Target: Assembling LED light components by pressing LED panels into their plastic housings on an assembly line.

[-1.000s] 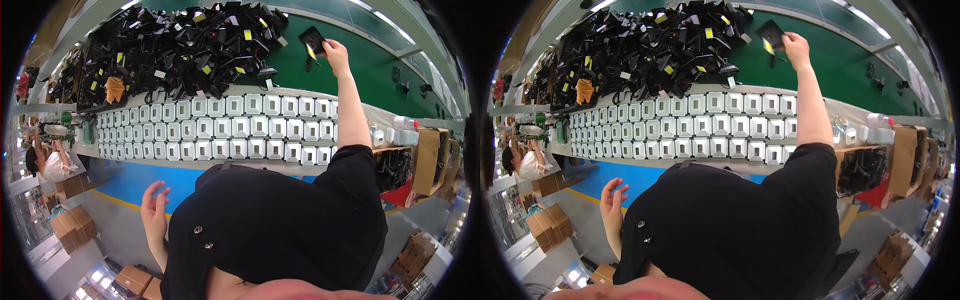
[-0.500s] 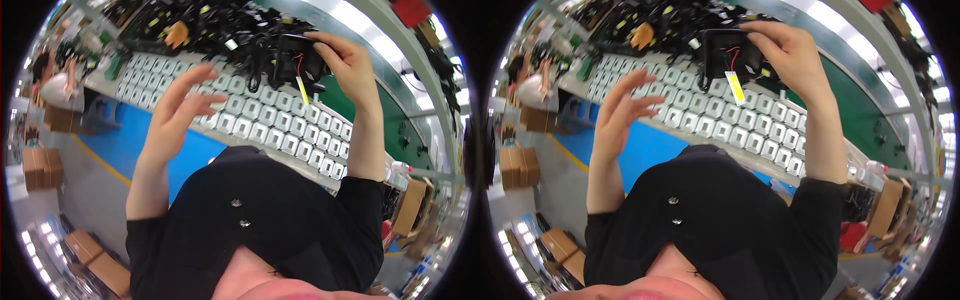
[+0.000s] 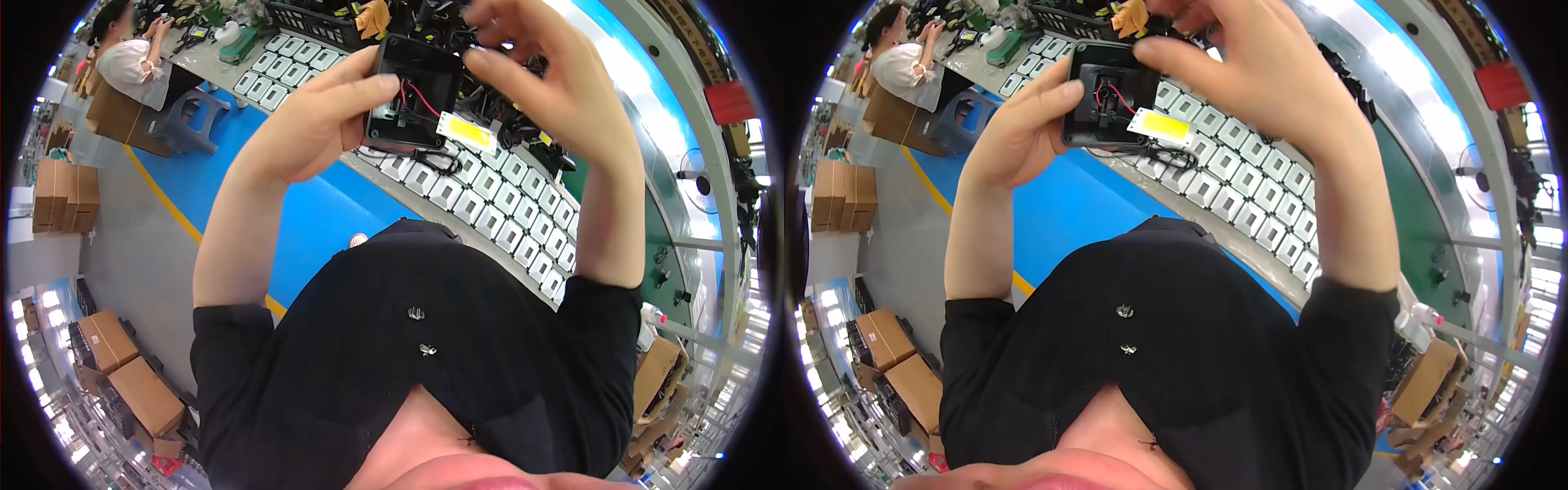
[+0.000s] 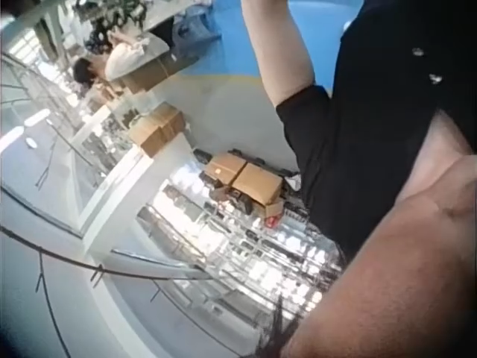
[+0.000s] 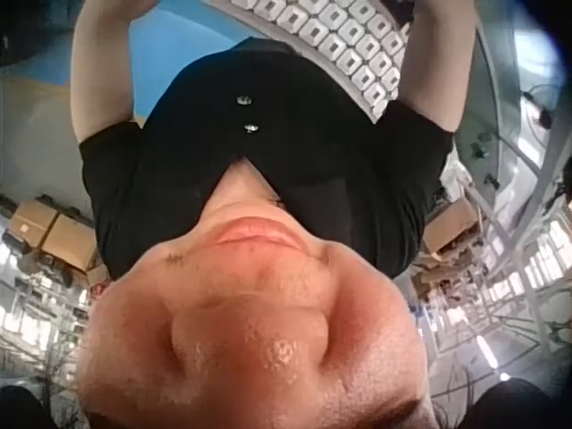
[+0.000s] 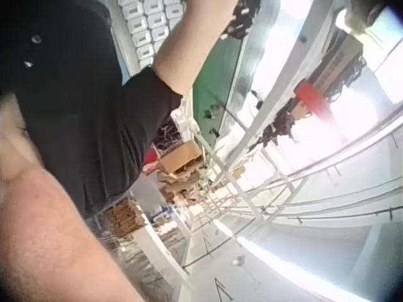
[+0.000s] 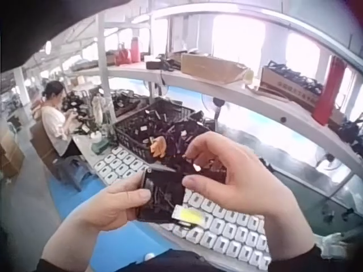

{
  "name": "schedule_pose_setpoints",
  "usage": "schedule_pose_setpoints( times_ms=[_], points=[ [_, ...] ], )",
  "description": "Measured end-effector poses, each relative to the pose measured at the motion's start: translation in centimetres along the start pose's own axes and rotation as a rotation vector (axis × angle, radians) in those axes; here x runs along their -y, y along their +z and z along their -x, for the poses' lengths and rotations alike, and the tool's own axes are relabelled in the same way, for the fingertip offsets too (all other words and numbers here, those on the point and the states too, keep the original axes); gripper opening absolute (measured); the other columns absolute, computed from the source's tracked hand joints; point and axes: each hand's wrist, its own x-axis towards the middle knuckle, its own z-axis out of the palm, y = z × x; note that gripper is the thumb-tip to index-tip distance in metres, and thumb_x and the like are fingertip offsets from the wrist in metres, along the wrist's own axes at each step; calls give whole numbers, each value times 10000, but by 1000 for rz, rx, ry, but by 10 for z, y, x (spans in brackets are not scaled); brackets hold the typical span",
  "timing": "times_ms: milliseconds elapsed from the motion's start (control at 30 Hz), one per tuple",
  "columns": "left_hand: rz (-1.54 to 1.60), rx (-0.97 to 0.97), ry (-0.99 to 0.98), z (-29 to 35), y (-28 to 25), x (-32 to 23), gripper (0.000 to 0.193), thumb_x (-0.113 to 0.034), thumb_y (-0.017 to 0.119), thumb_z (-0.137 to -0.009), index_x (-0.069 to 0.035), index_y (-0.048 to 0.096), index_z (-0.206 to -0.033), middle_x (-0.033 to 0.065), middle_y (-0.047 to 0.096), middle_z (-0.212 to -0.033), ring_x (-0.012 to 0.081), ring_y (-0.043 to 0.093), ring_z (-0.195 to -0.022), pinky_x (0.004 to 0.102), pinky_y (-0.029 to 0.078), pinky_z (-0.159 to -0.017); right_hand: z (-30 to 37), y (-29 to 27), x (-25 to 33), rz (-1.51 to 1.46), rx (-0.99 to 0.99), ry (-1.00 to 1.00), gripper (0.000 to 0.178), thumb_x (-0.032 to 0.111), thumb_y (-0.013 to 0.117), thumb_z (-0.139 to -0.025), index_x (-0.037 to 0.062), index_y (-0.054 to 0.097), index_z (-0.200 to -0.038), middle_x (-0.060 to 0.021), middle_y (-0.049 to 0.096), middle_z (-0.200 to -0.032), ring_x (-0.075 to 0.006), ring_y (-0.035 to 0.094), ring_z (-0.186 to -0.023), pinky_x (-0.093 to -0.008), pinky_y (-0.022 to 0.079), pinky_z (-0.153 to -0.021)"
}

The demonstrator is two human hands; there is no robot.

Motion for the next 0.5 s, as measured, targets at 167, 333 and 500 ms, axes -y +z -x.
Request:
schedule_pose_setpoints(
  times_ms=[167,333,500],
  points=[
    [93,-200,124,12,12,4,451,-39,490,-807,-17,376,-1243,69,517,-1059,143,495,-1014,284,415,-871,31,15,14,146,169,38,252,164,701,-694,35,546,-846,-89,589,-788,-274,576,-753,-338,454,-667],
    [51,-265,202,8,18,12,489,-20,509,-800,-30,353,-1263,76,497,-1073,126,498,-982,267,429,-818,34,23,17,192,79,30,200,122,677,-711,31,561,-845,-86,593,-776,-266,576,-758,-343,457,-659],
    [-77,-386,353,-2,29,26,475,-59,503,-837,-44,305,-1269,62,504,-1032,90,495,-912,229,430,-756,32,16,20,1,45,197,159,118,681,-708,33,590,-807,-88,594,-745,-250,578,-739,-327,458,-647]
  ],
)
